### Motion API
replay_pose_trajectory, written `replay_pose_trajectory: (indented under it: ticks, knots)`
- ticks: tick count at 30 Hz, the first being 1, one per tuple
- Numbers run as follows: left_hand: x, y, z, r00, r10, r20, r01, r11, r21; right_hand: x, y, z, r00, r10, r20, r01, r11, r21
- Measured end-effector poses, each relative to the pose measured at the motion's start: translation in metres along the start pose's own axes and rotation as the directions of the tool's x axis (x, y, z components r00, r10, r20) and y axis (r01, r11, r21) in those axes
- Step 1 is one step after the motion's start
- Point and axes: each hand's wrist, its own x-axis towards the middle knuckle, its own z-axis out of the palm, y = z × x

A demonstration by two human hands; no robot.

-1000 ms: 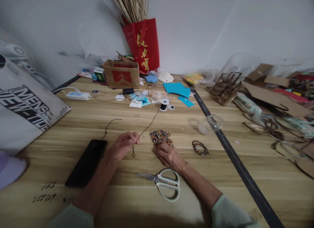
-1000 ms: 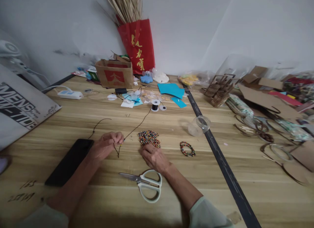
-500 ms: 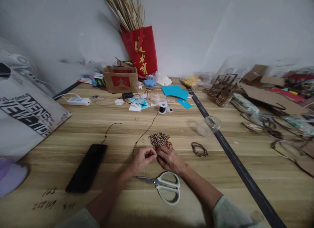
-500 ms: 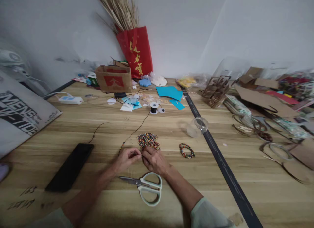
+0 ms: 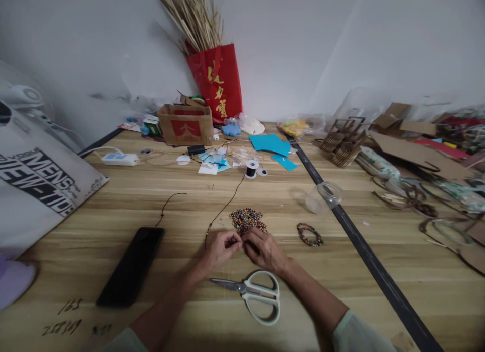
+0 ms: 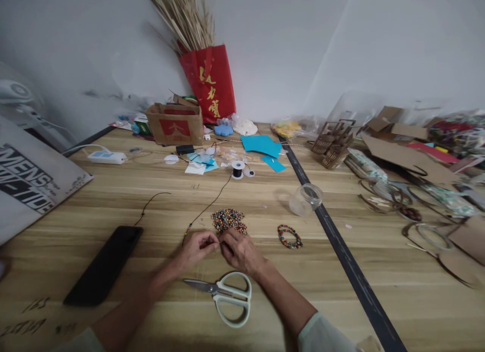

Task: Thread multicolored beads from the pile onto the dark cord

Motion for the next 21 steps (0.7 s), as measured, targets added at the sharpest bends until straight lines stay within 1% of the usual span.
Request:
replay_pose_trajectory:
  ticks: [3, 6, 10, 12, 18, 21]
  knots:
    - [0.0000, -0.0032, 0.0004, 1.000, 0.016, -0.001, -0.016, 1.000, -0.005, -0.0006, 0.0014, 0.0009, 1.000, 0.003, -0.007, -0.003, 1.000, 0.022]
    - [-0.0001, -0.0041, 0.0003, 1.000, 0.008, 0.002, -0.008, 1.000, -0.023, -0.0013, 0.0033, 0.0018, 1.000, -0.004, 0.014, 0.004, 1.000, 0.017]
    - [-0.0002, -0.0002, -0.0011, 1.000, -0.010, 0.011, 0.011, 0.997, -0.070, -0.0018, 0.0032, 0.0017, 1.000, -0.014, 0.002, 0.014, 1.000, 0.012]
    - [0.0001, 0.0020, -0.0022, 1.000, -0.012, -0.002, 0.012, 0.995, -0.103, -0.0019, 0.0013, 0.0010, 1.000, -0.017, 0.003, 0.017, 1.000, 0.002]
    - [0.0018, 0.0017, -0.0035, 1.000, -0.018, -0.002, 0.017, 0.978, -0.208, -0.0012, -0.0036, -0.0014, 0.994, -0.072, 0.083, 0.074, 0.997, -0.011]
    - [0.0023, -0.0005, -0.0034, 0.999, -0.035, 0.003, 0.035, 0.974, -0.223, -0.0005, -0.0019, -0.0007, 0.996, -0.040, 0.085, 0.044, 0.998, -0.049]
